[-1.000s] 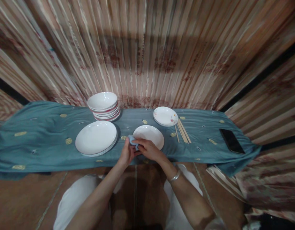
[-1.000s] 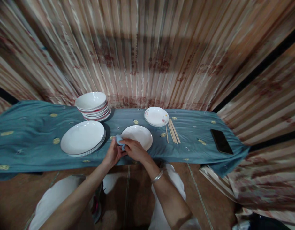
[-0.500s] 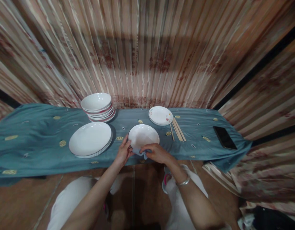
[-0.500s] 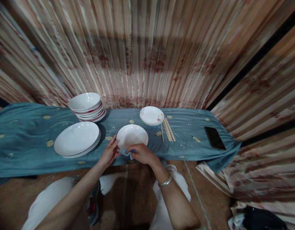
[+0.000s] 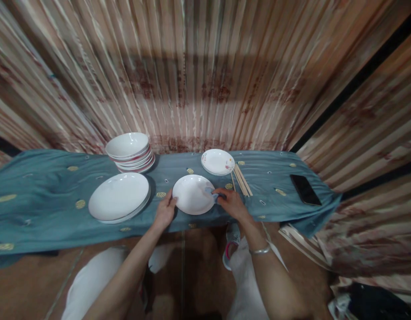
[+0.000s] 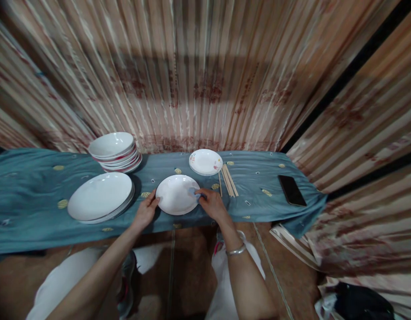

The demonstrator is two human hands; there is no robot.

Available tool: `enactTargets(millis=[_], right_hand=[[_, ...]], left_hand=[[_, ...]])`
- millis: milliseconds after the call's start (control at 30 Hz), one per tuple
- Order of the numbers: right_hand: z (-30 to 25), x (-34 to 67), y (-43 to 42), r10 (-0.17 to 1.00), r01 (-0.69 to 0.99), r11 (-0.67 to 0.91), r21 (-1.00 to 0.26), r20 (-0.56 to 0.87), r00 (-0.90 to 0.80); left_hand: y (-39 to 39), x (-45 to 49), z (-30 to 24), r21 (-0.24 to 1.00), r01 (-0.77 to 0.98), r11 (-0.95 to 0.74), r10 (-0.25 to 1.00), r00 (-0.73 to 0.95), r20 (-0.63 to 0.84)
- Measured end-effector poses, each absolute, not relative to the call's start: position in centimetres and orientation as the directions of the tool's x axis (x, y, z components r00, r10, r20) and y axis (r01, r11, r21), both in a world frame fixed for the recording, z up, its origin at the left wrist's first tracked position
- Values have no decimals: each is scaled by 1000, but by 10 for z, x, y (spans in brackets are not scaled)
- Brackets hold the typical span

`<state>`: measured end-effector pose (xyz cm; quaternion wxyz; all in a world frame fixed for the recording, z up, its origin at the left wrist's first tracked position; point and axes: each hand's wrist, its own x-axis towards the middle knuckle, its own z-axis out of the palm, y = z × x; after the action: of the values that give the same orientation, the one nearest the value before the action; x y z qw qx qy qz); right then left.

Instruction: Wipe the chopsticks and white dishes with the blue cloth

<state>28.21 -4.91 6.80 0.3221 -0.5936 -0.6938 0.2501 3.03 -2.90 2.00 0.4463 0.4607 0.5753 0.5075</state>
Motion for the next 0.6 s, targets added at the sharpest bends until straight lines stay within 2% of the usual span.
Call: enactTargets(millis=[100, 167, 300, 367, 433, 600], right_hand=[[68, 284, -48, 982, 650, 177, -739, 172, -72], [67, 284, -46, 979, 639, 187, -747, 196, -58], [67, 285, -44, 976, 623, 194, -758, 213, -45], [68, 284, -43, 977, 624, 189, -758, 208, -44], [69, 284, -43, 977, 622, 190, -760, 211, -41], [70, 285, -42, 976, 608, 190, -771, 214, -34]], left_hand=[[-31, 32, 19, 986, 159, 53, 981, -191, -22], [-33, 35, 22, 961, 276, -32, 982, -168, 81], [-46, 48, 31, 821, 486, -300, 951, 83, 299], [-54, 58, 36, 754, 520, -400, 915, 272, 298], [-59, 66, 38, 723, 526, -447, 884, 381, 270], [-59, 77, 36, 710, 557, -431, 881, 432, 196]])
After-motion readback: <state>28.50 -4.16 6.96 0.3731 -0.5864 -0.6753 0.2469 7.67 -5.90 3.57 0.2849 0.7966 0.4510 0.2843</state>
